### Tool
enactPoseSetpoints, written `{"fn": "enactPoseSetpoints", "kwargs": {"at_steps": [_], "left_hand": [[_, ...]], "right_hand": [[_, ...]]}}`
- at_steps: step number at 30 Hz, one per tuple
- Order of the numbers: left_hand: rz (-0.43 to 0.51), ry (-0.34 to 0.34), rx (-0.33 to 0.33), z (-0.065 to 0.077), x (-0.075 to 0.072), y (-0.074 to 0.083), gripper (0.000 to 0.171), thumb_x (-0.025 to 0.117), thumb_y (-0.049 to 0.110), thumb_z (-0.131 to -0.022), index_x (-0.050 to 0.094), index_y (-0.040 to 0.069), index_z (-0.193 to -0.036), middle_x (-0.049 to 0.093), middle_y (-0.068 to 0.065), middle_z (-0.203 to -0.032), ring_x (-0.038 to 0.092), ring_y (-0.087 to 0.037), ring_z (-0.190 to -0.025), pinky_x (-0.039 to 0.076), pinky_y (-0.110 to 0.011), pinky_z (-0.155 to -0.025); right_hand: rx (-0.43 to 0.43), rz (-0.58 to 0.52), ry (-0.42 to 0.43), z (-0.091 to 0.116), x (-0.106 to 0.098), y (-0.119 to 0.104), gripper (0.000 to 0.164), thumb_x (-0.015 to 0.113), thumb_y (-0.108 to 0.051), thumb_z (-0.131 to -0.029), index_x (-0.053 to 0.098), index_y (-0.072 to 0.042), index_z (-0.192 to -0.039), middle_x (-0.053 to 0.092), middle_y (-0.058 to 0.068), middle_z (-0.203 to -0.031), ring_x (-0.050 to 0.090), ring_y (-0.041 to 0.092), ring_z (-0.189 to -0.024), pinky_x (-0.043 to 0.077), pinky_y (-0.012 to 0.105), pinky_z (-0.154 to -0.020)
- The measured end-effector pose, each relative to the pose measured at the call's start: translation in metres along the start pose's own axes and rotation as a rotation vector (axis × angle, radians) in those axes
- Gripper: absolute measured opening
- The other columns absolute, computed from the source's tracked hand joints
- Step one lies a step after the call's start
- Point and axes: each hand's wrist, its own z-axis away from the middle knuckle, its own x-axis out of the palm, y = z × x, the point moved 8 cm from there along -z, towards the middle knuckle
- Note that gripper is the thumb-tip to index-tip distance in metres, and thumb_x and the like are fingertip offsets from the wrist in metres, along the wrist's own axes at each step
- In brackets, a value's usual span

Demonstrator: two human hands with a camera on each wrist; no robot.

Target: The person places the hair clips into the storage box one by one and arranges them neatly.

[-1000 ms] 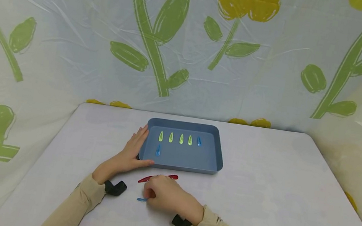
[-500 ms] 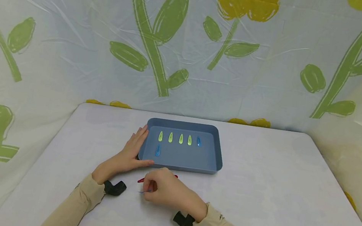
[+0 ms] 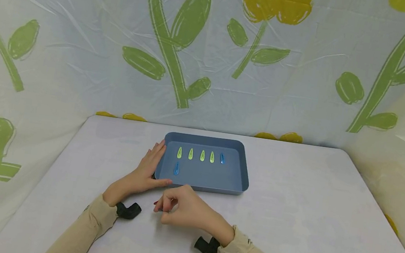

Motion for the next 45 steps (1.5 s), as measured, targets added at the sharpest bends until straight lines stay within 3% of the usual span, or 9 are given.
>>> {"fn": "enactPoseSetpoints", "kwargs": {"at_steps": [8,13,19,27,33,39,45], "left_hand": [[-0.002,0.003,0.029,0.000,0.000,0.003,0.114,0.058,0.068,-0.089,0.009,-0.012,-0.154,0.000,-0.029,-0.161,-0.002,-0.054,-0.145,0.000,-0.067,-0.113],[-0.005,0.013,0.051,0.000,-0.001,0.005,0.118,0.049,0.076,-0.087,0.010,-0.014,-0.152,0.002,-0.031,-0.161,0.000,-0.055,-0.144,0.000,-0.069,-0.112],[0.005,0.005,0.037,0.001,-0.001,0.002,0.116,0.051,0.073,-0.089,0.008,-0.013,-0.153,0.000,-0.028,-0.162,-0.002,-0.054,-0.145,-0.001,-0.067,-0.113],[0.023,-0.018,0.015,0.001,0.001,-0.001,0.111,0.061,0.062,-0.091,0.005,-0.009,-0.155,-0.005,-0.023,-0.164,-0.006,-0.050,-0.147,-0.003,-0.066,-0.113],[0.022,-0.007,0.009,0.000,0.000,0.000,0.110,0.068,0.055,-0.089,0.006,-0.009,-0.155,-0.004,-0.024,-0.163,-0.005,-0.051,-0.146,-0.003,-0.066,-0.113],[0.013,-0.013,-0.017,0.001,0.000,-0.001,0.111,0.070,0.052,-0.088,0.005,-0.008,-0.155,-0.004,-0.021,-0.164,-0.006,-0.049,-0.147,-0.004,-0.064,-0.114],[0.013,-0.022,-0.031,0.001,0.001,0.000,0.110,0.069,0.052,-0.089,0.005,-0.007,-0.156,-0.005,-0.019,-0.165,-0.007,-0.047,-0.148,-0.005,-0.063,-0.115]], "right_hand": [[0.027,0.002,0.041,0.000,-0.012,0.000,0.017,0.066,0.007,-0.086,0.060,-0.007,-0.078,0.076,0.003,-0.093,0.068,0.001,-0.082,0.055,0.024,-0.070],[0.060,-0.012,0.090,-0.001,-0.025,-0.005,0.010,0.070,0.002,-0.089,0.065,-0.006,-0.088,0.075,0.006,-0.091,0.069,0.007,-0.080,0.055,0.022,-0.071],[0.050,-0.031,0.161,-0.003,-0.045,-0.012,0.005,0.065,0.002,-0.093,0.065,-0.003,-0.094,0.075,0.008,-0.088,0.071,0.015,-0.075,0.050,0.021,-0.060],[0.001,-0.010,0.257,-0.007,-0.071,-0.025,0.009,0.065,0.003,-0.092,0.066,0.001,-0.101,0.074,0.008,-0.079,0.071,0.020,-0.069,0.057,0.031,-0.065],[0.022,-0.106,0.324,-0.011,-0.090,-0.032,0.011,0.065,0.003,-0.092,0.066,0.003,-0.103,0.073,0.018,-0.086,0.072,0.022,-0.071,0.060,0.039,-0.068],[0.073,-0.136,0.377,-0.014,-0.107,-0.034,0.015,0.067,0.001,-0.092,0.069,0.001,-0.107,0.068,0.015,-0.088,0.073,0.022,-0.070,0.060,0.040,-0.071],[0.111,-0.222,0.390,-0.018,-0.116,-0.030,0.019,0.066,0.000,-0.093,0.068,0.004,-0.111,0.066,0.013,-0.110,0.074,0.028,-0.076,0.059,0.039,-0.075]]}}
